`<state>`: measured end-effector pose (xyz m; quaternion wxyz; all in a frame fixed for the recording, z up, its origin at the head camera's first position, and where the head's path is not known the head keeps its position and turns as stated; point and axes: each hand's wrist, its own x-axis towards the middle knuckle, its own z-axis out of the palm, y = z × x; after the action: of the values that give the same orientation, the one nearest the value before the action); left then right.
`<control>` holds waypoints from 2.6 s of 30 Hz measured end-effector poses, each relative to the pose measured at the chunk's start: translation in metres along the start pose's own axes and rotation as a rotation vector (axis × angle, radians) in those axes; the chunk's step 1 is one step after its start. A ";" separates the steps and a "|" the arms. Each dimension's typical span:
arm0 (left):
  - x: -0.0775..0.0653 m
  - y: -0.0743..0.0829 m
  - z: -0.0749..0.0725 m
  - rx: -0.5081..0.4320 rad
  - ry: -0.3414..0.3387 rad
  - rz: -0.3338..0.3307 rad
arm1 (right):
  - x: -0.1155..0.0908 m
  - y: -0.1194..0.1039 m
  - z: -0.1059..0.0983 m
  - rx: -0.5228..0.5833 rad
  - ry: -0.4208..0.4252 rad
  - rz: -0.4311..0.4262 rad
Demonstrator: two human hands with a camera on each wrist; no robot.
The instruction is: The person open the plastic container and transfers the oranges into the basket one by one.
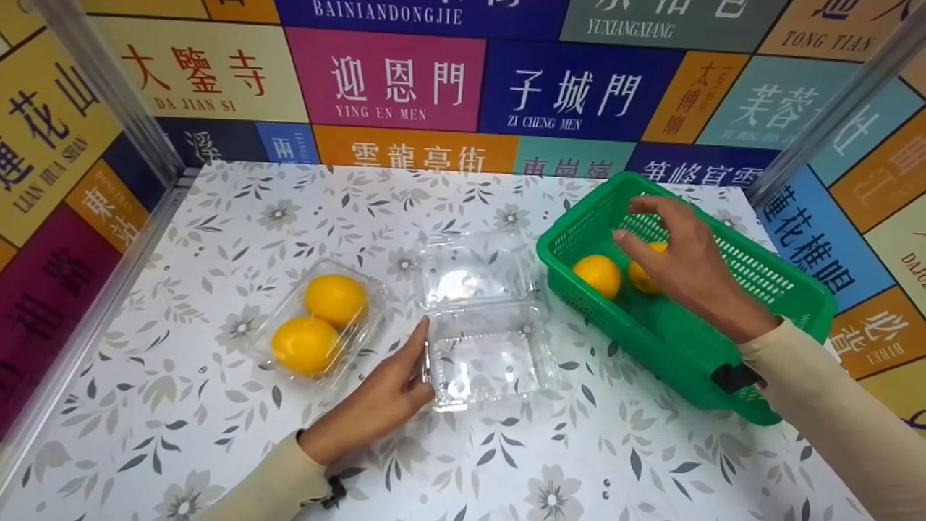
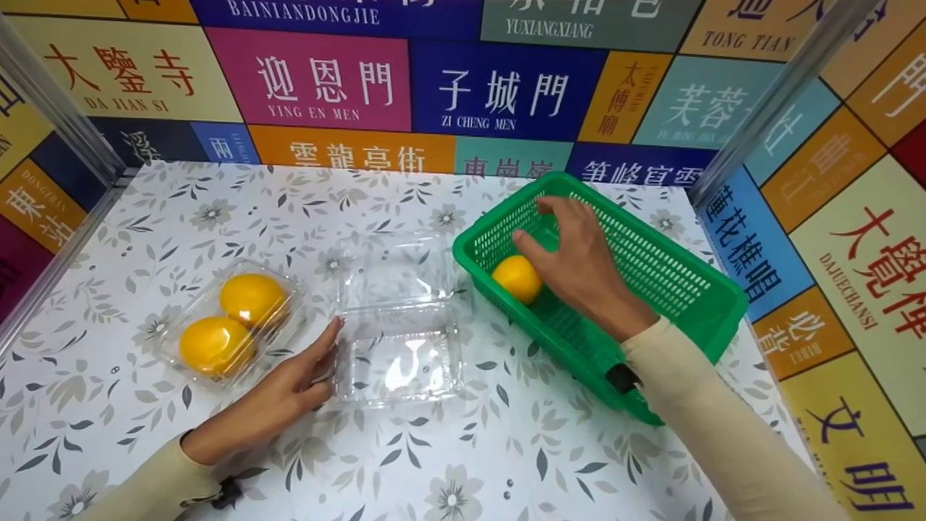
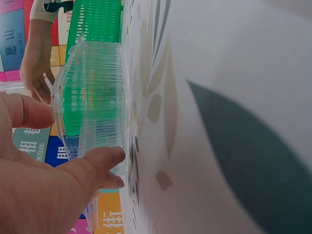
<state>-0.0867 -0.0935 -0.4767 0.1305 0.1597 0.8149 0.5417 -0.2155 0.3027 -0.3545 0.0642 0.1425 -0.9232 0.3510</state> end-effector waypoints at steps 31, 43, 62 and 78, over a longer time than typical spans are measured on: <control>0.001 -0.001 0.001 -0.001 0.004 0.006 | -0.034 -0.028 0.035 0.020 0.001 -0.149; 0.001 -0.002 0.001 -0.001 0.004 0.009 | -0.049 -0.035 0.050 0.086 -0.041 -0.200; 0.001 -0.001 0.002 -0.009 0.003 -0.003 | -0.069 -0.020 0.077 0.167 -0.099 -0.232; 0.002 -0.001 0.002 0.007 0.003 0.003 | -0.095 0.006 0.104 0.184 -0.252 -0.146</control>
<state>-0.0881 -0.0910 -0.4784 0.1279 0.1604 0.8167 0.5394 -0.1287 0.2584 -0.4566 -0.0402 0.2573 -0.8751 0.4078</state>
